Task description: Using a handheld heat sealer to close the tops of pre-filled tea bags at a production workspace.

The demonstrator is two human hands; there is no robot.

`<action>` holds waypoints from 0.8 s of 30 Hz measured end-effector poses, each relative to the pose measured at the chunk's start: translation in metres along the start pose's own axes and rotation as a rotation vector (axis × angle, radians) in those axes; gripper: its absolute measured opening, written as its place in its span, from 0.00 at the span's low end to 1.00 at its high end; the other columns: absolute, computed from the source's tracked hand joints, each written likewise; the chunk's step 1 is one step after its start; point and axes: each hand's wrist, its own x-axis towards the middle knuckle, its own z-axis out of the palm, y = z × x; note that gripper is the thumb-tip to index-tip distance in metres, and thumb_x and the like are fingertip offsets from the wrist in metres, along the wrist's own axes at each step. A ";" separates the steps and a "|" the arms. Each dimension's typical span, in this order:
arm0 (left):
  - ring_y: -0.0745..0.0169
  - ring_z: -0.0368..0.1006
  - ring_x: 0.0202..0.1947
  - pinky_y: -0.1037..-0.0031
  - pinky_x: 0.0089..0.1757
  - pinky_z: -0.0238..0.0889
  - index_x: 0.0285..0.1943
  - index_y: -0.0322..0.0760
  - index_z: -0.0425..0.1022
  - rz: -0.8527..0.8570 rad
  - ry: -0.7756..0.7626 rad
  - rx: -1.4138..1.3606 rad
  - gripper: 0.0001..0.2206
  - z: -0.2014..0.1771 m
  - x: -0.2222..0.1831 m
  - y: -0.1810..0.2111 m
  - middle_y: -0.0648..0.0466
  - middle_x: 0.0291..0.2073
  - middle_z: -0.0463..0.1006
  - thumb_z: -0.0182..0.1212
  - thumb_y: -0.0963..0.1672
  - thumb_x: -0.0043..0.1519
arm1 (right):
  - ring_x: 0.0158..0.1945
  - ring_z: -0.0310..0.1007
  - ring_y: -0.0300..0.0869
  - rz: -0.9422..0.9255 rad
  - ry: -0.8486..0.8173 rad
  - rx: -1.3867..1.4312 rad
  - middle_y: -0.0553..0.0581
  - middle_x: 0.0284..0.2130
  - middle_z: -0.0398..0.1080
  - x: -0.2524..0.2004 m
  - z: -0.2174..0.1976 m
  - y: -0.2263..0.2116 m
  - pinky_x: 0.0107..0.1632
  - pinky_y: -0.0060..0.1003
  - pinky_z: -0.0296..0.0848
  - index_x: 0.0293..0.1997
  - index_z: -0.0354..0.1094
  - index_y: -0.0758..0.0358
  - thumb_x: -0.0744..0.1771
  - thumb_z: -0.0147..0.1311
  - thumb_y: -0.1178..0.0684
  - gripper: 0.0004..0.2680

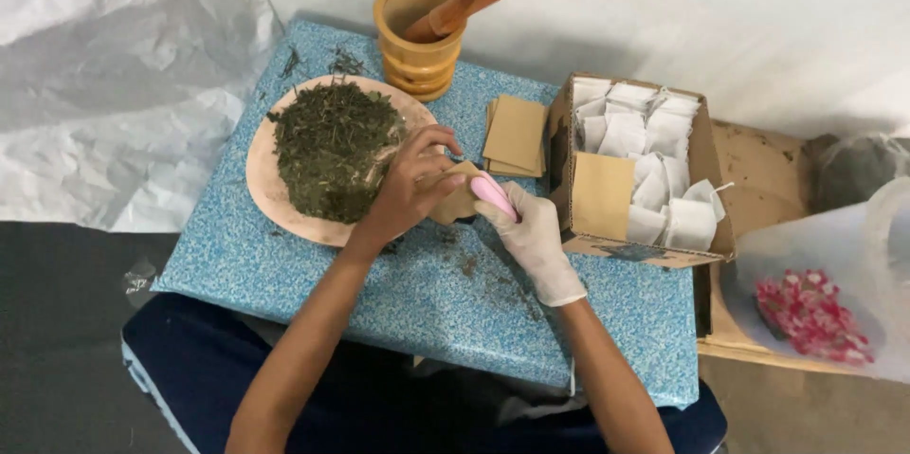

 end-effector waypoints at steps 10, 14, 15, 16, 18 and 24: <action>0.36 0.73 0.62 0.41 0.65 0.59 0.32 0.33 0.78 0.058 -0.007 0.013 0.15 -0.005 0.002 -0.005 0.47 0.43 0.77 0.64 0.46 0.72 | 0.22 0.65 0.36 -0.033 0.023 -0.024 0.53 0.16 0.67 0.003 -0.001 -0.008 0.28 0.31 0.65 0.34 0.76 0.53 0.66 0.70 0.37 0.13; 0.36 0.68 0.67 0.42 0.65 0.58 0.33 0.33 0.77 -0.064 -0.037 -0.017 0.14 -0.004 -0.006 0.009 0.49 0.46 0.76 0.65 0.44 0.72 | 0.22 0.66 0.40 0.027 -0.011 -0.055 0.53 0.17 0.68 -0.008 -0.002 -0.008 0.29 0.33 0.66 0.35 0.76 0.51 0.66 0.69 0.35 0.13; 0.38 0.68 0.68 0.43 0.66 0.57 0.32 0.34 0.76 -0.061 -0.054 -0.022 0.14 -0.006 0.003 0.008 0.51 0.46 0.76 0.65 0.44 0.72 | 0.22 0.67 0.41 0.019 0.008 -0.077 0.53 0.17 0.69 -0.001 -0.002 -0.006 0.29 0.33 0.66 0.35 0.76 0.51 0.66 0.68 0.34 0.14; 0.38 0.68 0.68 0.43 0.66 0.57 0.32 0.34 0.76 -0.052 -0.076 -0.020 0.14 -0.010 0.003 0.013 0.51 0.46 0.76 0.65 0.44 0.72 | 0.22 0.67 0.41 0.020 0.026 -0.062 0.53 0.17 0.69 0.001 0.002 -0.007 0.29 0.33 0.66 0.35 0.76 0.51 0.66 0.68 0.34 0.14; 0.37 0.65 0.70 0.41 0.66 0.55 0.33 0.33 0.75 -0.175 -0.056 -0.065 0.14 -0.009 0.003 0.022 0.50 0.47 0.76 0.64 0.44 0.72 | 0.23 0.69 0.47 0.032 0.033 -0.082 0.58 0.18 0.69 0.000 0.004 -0.004 0.31 0.38 0.67 0.34 0.75 0.52 0.66 0.69 0.35 0.14; 0.39 0.63 0.71 0.43 0.67 0.54 0.33 0.33 0.77 -0.212 -0.089 -0.098 0.15 -0.006 0.003 0.024 0.49 0.49 0.75 0.65 0.46 0.72 | 0.22 0.64 0.39 -0.044 0.028 -0.025 0.53 0.16 0.66 -0.001 -0.004 -0.029 0.30 0.33 0.66 0.33 0.73 0.53 0.66 0.70 0.37 0.14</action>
